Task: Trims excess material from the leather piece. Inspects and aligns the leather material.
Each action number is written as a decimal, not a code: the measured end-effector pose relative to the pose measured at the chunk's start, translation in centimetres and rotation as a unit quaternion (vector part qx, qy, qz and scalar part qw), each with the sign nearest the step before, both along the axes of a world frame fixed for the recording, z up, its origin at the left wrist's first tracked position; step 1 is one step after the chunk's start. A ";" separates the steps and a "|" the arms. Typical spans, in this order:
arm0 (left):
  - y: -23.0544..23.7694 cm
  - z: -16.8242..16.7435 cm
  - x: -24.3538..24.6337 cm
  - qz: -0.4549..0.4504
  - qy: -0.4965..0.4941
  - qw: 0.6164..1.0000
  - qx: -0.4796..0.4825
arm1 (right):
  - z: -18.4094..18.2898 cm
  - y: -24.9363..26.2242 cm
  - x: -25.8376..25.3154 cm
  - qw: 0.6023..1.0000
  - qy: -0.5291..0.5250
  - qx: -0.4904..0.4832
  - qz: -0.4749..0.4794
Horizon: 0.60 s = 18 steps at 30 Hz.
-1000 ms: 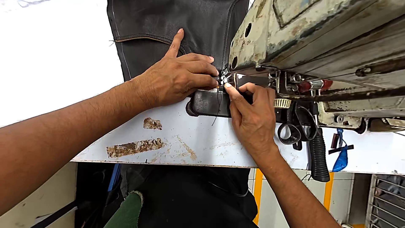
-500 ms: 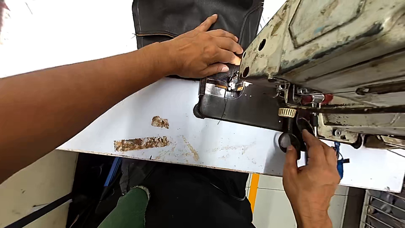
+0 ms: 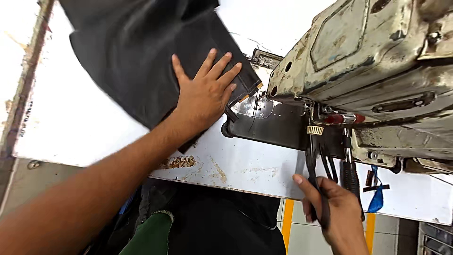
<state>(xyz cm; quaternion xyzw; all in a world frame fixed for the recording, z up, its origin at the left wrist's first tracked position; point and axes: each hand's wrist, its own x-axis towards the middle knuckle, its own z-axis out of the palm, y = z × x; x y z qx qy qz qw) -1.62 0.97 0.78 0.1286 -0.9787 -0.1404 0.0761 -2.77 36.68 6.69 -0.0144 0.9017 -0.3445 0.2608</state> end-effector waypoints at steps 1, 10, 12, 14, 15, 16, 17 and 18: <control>0.7 0.1 0.8 0.040 -0.007 0.999 -0.001 | 0.0 0.3 1.2 0.996 -0.046 -0.072 -0.010; 4.3 0.9 5.0 0.179 -0.080 0.980 0.012 | -1.3 -0.5 4.4 0.859 -0.358 -0.341 0.132; 4.2 1.1 4.9 0.177 -0.078 0.981 0.019 | -2.4 -2.6 3.6 0.805 -0.417 -0.415 0.083; 3.9 1.8 5.0 0.176 -0.077 0.981 0.036 | -2.5 -3.8 3.7 0.784 -0.431 -0.444 0.042; 3.5 2.4 5.0 0.174 -0.078 0.981 0.044 | -2.2 -3.6 4.2 0.808 -0.405 -0.426 0.046; 2.9 2.9 4.8 0.169 -0.072 0.982 0.043 | -1.8 -2.6 4.8 0.850 -0.356 -0.383 0.071; 1.9 3.4 4.4 0.158 -0.055 0.986 0.031 | -1.3 -1.2 5.3 0.896 -0.287 -0.321 0.112; 0.6 3.8 3.9 0.138 -0.040 0.989 0.020 | -0.9 0.4 5.8 0.934 -0.206 -0.249 0.150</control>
